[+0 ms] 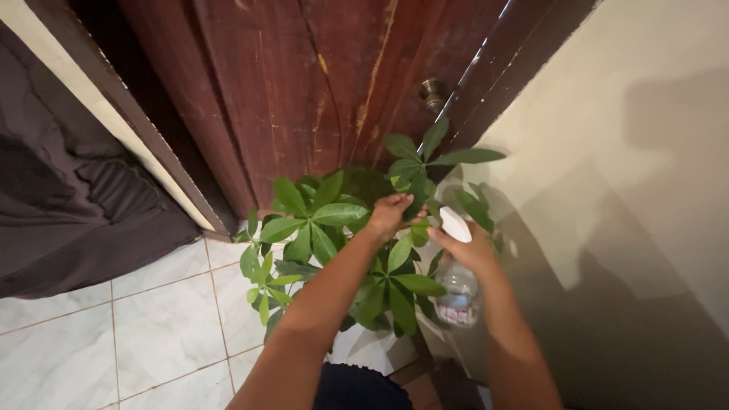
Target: The person sprays water onto the leaves of a potted plant using a spray bottle. They hold the leaves with one hand to position them while spraying with the other, moving around the plant to cover different sections.
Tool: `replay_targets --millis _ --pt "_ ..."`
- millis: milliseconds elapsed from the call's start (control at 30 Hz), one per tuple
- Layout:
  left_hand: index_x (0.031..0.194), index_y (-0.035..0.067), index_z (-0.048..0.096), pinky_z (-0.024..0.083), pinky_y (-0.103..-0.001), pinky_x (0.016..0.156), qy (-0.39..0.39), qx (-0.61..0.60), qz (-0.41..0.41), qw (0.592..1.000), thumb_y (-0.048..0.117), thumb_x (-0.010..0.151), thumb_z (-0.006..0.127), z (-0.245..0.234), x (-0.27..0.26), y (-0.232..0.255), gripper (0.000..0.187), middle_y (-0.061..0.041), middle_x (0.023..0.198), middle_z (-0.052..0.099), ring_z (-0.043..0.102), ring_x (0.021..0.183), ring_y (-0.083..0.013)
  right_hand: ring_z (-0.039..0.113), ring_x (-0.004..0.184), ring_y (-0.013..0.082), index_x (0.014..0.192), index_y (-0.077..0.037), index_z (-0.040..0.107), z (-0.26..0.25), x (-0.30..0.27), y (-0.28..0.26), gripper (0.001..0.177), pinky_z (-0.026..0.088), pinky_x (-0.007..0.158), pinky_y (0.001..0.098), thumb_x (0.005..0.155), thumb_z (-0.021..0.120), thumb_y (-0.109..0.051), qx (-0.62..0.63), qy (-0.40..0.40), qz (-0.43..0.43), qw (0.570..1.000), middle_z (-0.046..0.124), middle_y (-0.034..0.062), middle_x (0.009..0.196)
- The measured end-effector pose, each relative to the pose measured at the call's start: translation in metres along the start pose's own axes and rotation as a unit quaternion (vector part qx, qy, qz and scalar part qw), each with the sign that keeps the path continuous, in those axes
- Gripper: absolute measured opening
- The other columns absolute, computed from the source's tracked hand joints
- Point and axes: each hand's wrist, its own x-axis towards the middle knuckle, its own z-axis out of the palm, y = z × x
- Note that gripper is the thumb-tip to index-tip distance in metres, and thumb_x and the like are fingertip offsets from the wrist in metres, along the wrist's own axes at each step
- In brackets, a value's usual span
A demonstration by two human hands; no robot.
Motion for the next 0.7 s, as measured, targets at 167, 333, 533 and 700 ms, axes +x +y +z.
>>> replay_targets --millis 167,333,533,700 --pt "0.123 -0.009 0.062 0.063 -0.039 0.088 -0.052 0.009 0.040 0.998 -0.001 0.096 0.064 -0.018 0.026 -0.025 0.028 -0.017 0.115 0.072 0.073 0.100 -0.0288 0.064 0.048 0.0153 0.108 -0.004 0.072 -0.006 0.003 -0.023 0.045 0.051 0.046 0.0308 0.078 0.083 -0.035 0.046 -0.064 -0.003 0.997 0.072 0.0055 0.079" --pt "0.138 -0.002 0.059 0.060 -0.037 0.084 -0.032 0.102 0.057 0.993 -0.007 0.088 0.068 -0.001 0.005 -0.006 0.051 -0.015 0.119 0.070 0.070 0.100 -0.0256 0.063 0.048 0.0168 0.116 -0.003 0.068 -0.012 0.013 -0.033 0.049 0.052 0.045 0.0314 0.081 0.083 -0.034 0.021 -0.082 0.001 0.996 0.070 0.0077 0.080" --pt "0.152 0.007 0.043 0.062 -0.039 0.092 -0.063 0.075 0.000 0.995 -0.010 0.087 0.060 0.022 -0.008 0.025 0.068 -0.017 0.129 0.063 0.068 0.106 -0.0259 0.063 0.050 0.0181 0.126 0.003 0.064 -0.026 0.026 -0.038 0.064 0.051 0.046 0.0325 0.078 0.086 -0.033 0.043 -0.073 0.020 0.996 0.071 0.0104 0.093" --pt "0.147 -0.001 0.044 0.061 -0.041 0.094 -0.096 0.036 0.015 0.995 -0.009 0.092 0.053 0.015 0.015 0.013 0.057 -0.019 0.129 0.065 0.071 0.110 -0.0274 0.065 0.052 0.0178 0.128 -0.001 0.062 -0.036 0.033 -0.042 0.067 0.053 0.046 0.0327 0.074 0.086 -0.033 0.052 -0.081 0.010 0.995 0.073 0.0105 0.097"
